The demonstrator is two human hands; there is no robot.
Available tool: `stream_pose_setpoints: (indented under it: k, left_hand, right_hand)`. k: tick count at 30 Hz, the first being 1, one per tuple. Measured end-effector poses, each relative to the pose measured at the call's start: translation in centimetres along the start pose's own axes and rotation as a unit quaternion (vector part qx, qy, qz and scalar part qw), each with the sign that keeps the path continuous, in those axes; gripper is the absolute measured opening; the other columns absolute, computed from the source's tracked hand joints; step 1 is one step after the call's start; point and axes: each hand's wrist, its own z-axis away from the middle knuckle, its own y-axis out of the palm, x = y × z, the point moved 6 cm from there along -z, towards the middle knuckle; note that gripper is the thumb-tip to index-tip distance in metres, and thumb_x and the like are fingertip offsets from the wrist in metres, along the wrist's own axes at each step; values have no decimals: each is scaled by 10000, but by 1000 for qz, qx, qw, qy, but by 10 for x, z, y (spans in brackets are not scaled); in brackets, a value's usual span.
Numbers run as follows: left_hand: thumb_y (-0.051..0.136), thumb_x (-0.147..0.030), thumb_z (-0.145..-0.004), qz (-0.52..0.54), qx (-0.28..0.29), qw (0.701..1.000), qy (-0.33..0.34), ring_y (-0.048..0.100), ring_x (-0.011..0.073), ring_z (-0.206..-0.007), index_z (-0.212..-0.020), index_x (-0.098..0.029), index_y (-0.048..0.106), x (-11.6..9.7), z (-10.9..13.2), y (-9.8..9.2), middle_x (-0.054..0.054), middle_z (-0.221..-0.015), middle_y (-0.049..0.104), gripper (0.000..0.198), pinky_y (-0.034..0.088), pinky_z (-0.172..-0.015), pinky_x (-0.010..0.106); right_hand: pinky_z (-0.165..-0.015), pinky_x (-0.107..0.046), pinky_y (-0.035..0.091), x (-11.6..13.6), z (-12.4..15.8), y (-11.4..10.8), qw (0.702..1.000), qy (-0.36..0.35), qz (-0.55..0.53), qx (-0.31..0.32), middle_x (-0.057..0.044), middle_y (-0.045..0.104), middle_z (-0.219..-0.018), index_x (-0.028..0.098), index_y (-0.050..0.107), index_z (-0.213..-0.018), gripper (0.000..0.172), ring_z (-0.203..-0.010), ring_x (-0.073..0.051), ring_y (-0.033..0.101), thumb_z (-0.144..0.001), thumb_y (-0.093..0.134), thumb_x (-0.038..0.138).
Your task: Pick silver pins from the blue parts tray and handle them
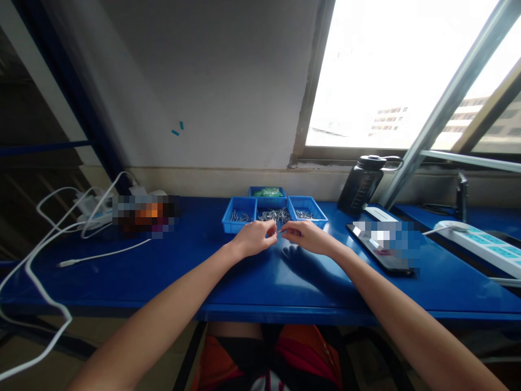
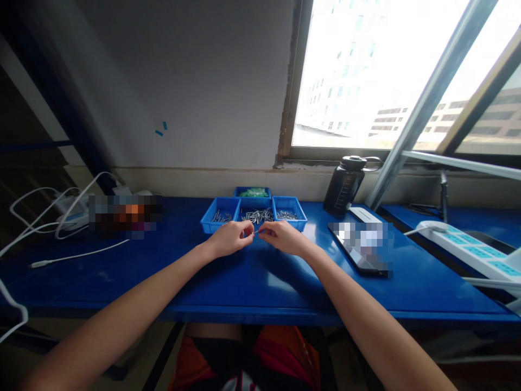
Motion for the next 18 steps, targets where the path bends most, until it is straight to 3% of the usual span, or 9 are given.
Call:
stream_pose_setpoints:
  k: [8,18]
  left_hand:
    - [445,-358,-817,-7,15,1000,21,580,148,-690,-870,-219,601,1,-1,4,0,-793,645,216,394,-586,220]
    - [434,-349,-820,-24,16,1000,-12,592,169,-691,-851,-205,621,4,-1,2,26,-756,645,238,410,-602,232]
  right_hand:
    - [-513,-197,351,4,0,0,1000,-13,1,0,-4,589,-611,168,633,-874,257,-539,-97,500,-839,461,356]
    - [-543,-211,359,-3,0,-7,998,6,52,-23,-20,638,-665,188,638,-819,226,-580,-118,546,-840,455,320]
